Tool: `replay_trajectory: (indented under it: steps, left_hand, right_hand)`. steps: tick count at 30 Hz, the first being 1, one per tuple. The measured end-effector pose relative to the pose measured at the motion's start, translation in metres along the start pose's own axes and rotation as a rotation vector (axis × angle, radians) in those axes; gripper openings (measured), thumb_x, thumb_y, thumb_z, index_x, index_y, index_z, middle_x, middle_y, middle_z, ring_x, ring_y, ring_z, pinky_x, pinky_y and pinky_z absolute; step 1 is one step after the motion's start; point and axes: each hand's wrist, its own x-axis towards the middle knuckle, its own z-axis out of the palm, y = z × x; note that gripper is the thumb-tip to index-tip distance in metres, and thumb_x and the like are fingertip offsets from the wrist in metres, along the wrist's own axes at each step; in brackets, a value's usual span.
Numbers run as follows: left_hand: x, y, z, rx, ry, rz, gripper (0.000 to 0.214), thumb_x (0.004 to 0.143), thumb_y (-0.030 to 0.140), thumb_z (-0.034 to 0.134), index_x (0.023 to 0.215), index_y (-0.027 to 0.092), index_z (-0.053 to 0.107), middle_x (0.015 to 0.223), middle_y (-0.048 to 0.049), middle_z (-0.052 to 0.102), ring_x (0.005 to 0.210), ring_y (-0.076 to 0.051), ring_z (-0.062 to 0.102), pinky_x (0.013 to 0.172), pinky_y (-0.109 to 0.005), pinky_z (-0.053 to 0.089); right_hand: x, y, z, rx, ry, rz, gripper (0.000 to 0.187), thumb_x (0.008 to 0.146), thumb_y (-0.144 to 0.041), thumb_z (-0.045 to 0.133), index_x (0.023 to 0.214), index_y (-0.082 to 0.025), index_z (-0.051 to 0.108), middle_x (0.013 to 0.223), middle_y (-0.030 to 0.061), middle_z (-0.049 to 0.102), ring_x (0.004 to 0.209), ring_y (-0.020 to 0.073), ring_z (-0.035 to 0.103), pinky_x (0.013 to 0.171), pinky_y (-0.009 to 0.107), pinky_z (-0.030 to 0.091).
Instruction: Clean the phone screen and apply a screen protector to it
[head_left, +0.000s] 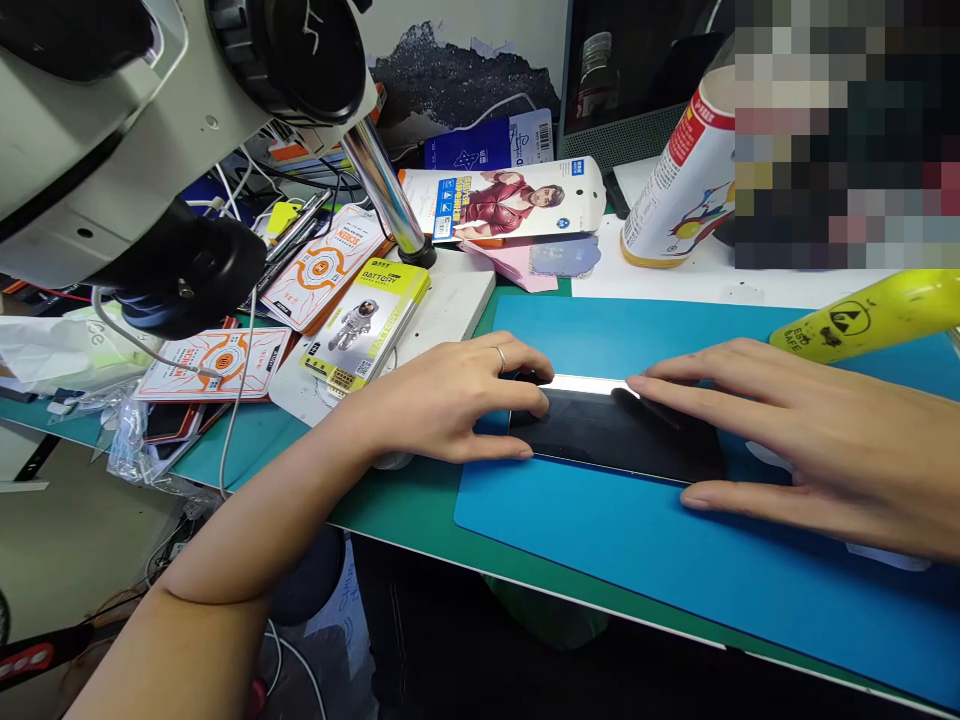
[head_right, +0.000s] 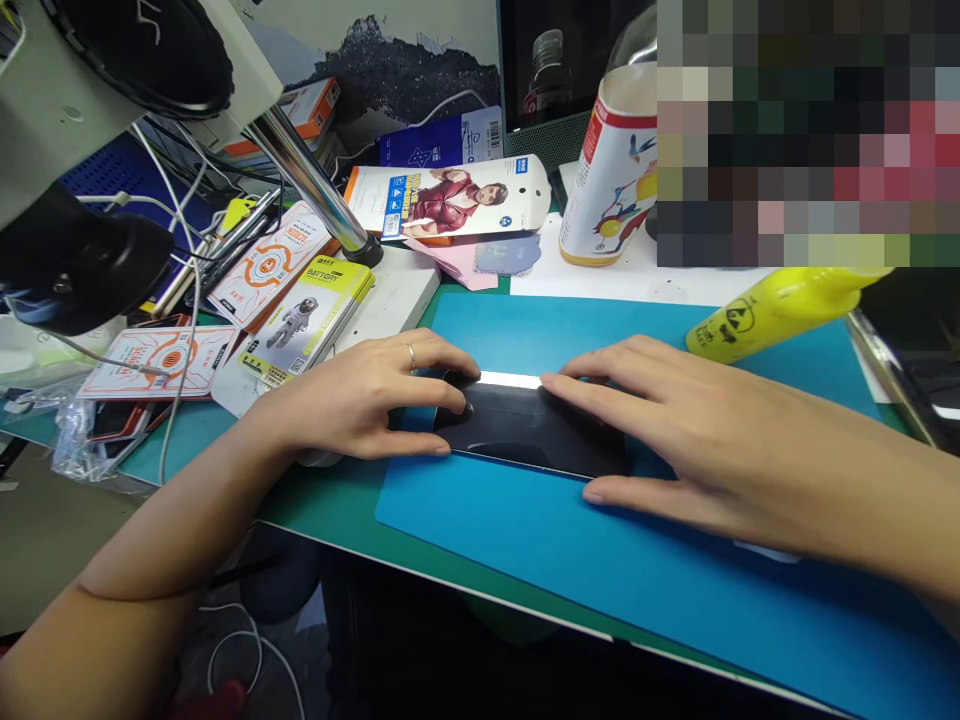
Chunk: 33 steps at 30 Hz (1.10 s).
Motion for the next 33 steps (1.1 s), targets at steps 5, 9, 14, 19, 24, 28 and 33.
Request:
replay_trajectory:
  steps: [5, 9, 14, 19, 24, 28, 33]
  left_hand:
    - [0.000, 0.000, 0.000, -0.005, 0.001, -0.004, 0.021, 0.104, 0.038, 0.072, 0.114, 0.019, 0.074, 0.138, -0.0178, 0.071, 0.125, -0.032, 0.068, 0.102, -0.047, 0.060]
    - [0.001, 0.000, 0.000, -0.016, -0.002, -0.010, 0.020, 0.104, 0.036, 0.073, 0.115, 0.019, 0.074, 0.138, -0.0179, 0.071, 0.126, -0.032, 0.068, 0.103, -0.048, 0.060]
    - [0.000, 0.000, 0.000, -0.009, -0.005, -0.009, 0.021, 0.105, 0.038, 0.071, 0.115, 0.019, 0.074, 0.139, -0.0174, 0.070, 0.126, -0.031, 0.067, 0.103, -0.047, 0.059]
    - [0.000, -0.001, 0.001, -0.005, 0.000, -0.004, 0.023, 0.105, 0.038, 0.072, 0.116, 0.018, 0.074, 0.139, -0.0176, 0.070, 0.126, -0.032, 0.068, 0.102, -0.047, 0.059]
    - [0.000, 0.000, 0.001, -0.007, -0.001, -0.009, 0.023, 0.105, 0.040, 0.071, 0.115, 0.019, 0.073, 0.138, -0.0173, 0.071, 0.125, -0.032, 0.068, 0.102, -0.046, 0.059]
    - [0.000, 0.000, 0.000, 0.004, -0.003, -0.015, 0.022, 0.105, 0.039, 0.070, 0.115, 0.020, 0.073, 0.138, -0.0165, 0.071, 0.125, -0.031, 0.068, 0.101, -0.045, 0.059]
    - [0.001, 0.001, 0.001, -0.005, 0.003, -0.012, 0.022, 0.105, 0.038, 0.071, 0.115, 0.019, 0.073, 0.138, -0.0170, 0.071, 0.124, -0.032, 0.068, 0.100, -0.046, 0.060]
  right_hand:
    - [-0.007, 0.008, 0.000, -0.033, -0.046, 0.006, 0.081, 0.092, -0.068, 0.071, 0.165, -0.041, 0.049, 0.144, 0.0084, 0.072, 0.112, 0.0353, 0.077, 0.078, 0.047, 0.070]
    - [-0.014, 0.018, 0.000, -0.079, -0.052, 0.009, 0.091, 0.087, -0.073, 0.073, 0.168, -0.042, 0.046, 0.147, 0.0084, 0.071, 0.112, 0.0362, 0.077, 0.073, 0.045, 0.070]
    - [-0.016, 0.021, 0.000, -0.129, -0.043, 0.023, 0.088, 0.088, -0.076, 0.071, 0.165, -0.037, 0.050, 0.143, 0.0110, 0.073, 0.109, 0.0375, 0.077, 0.070, 0.047, 0.069]
    - [-0.014, 0.018, -0.002, -0.137, -0.027, 0.034, 0.075, 0.092, -0.073, 0.068, 0.156, -0.035, 0.058, 0.136, 0.0109, 0.073, 0.103, 0.0348, 0.077, 0.069, 0.046, 0.068]
    - [-0.014, 0.017, -0.003, -0.093, -0.040, 0.055, 0.071, 0.089, -0.072, 0.071, 0.151, -0.037, 0.064, 0.134, 0.0094, 0.074, 0.103, 0.0348, 0.077, 0.069, 0.045, 0.067]
    - [-0.016, 0.018, -0.001, -0.101, -0.041, 0.061, 0.069, 0.091, -0.072, 0.069, 0.150, -0.035, 0.065, 0.135, 0.0102, 0.074, 0.102, 0.0339, 0.077, 0.071, 0.046, 0.067]
    - [-0.016, 0.018, -0.001, -0.093, -0.040, 0.066, 0.070, 0.091, -0.073, 0.069, 0.150, -0.036, 0.065, 0.135, 0.0100, 0.074, 0.103, 0.0349, 0.077, 0.073, 0.047, 0.068]
